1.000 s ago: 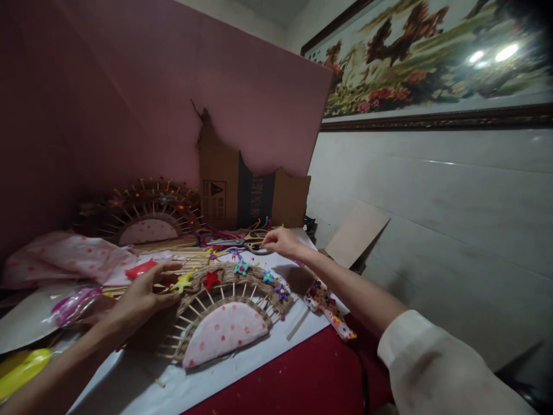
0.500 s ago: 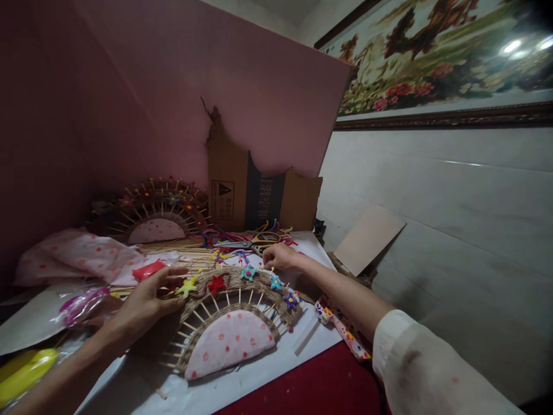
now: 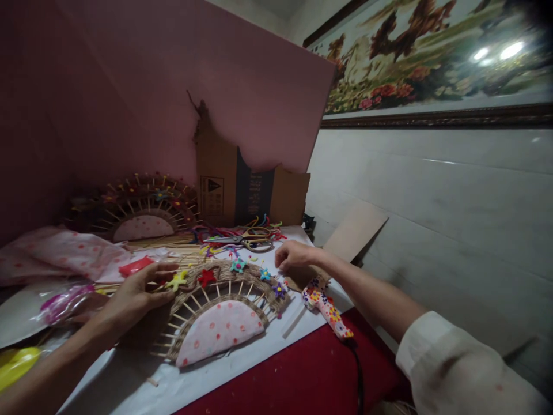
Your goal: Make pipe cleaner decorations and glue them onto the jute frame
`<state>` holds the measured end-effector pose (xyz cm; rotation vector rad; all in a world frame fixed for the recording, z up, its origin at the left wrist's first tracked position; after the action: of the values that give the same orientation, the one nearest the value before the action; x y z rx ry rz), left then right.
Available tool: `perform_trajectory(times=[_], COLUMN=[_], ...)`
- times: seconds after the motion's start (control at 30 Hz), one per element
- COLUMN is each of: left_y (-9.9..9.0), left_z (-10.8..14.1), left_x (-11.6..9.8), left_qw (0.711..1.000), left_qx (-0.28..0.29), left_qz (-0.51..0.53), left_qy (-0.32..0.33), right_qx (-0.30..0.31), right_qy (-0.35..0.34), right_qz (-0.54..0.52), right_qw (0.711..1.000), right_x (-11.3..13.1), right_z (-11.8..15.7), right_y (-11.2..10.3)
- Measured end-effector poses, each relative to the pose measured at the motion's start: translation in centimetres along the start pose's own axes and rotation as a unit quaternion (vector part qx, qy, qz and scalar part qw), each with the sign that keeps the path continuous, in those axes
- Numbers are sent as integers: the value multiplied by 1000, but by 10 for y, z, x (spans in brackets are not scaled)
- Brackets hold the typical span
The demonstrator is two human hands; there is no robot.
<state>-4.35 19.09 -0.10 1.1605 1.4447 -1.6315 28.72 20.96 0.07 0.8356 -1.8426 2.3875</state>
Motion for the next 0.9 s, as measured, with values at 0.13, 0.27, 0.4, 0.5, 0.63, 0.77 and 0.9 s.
perform_trajectory(times=[0.13, 0.27, 0.4, 0.5, 0.63, 0.77, 0.9], left_y=[3, 4, 3, 2, 1, 1, 1], left_z=[0, 0, 1, 3, 5, 5, 3], left_x=[1, -1, -4, -8, -9, -11, -9], left_qw=[1000, 1000, 1000, 1000, 1000, 1000, 1000], left_qx=[24, 24, 14, 7, 4, -3, -1], left_qz=[-9, -11, 1, 3, -3, 0, -8], left_qy=[-4, -7, -1, 11, 7, 9, 19], right_qx=[17, 5, -28, -41, -4, -46, -121], right_qy=[0, 12, 22, 21, 8, 11, 21], right_qz=[11, 19, 25, 21, 21, 49, 59], right_qw=[1000, 1000, 999, 999, 1000, 998, 991], right_x=[9, 11, 8, 8, 11, 10, 5], right_z=[5, 2, -1, 0, 0, 1, 11], right_y=[16, 22, 13, 7, 15, 9, -12])
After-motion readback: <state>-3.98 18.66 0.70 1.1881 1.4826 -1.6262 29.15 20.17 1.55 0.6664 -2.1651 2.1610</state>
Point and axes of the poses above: each hand's wrist, its own z-axis away from the middle knuckle, its own y-axis out of the palm, x = y × z, the point moved 8 cm from there along -z, towards the middle knuckle, and after that the axes turned 1 degree about x, right-handed, at the moved point
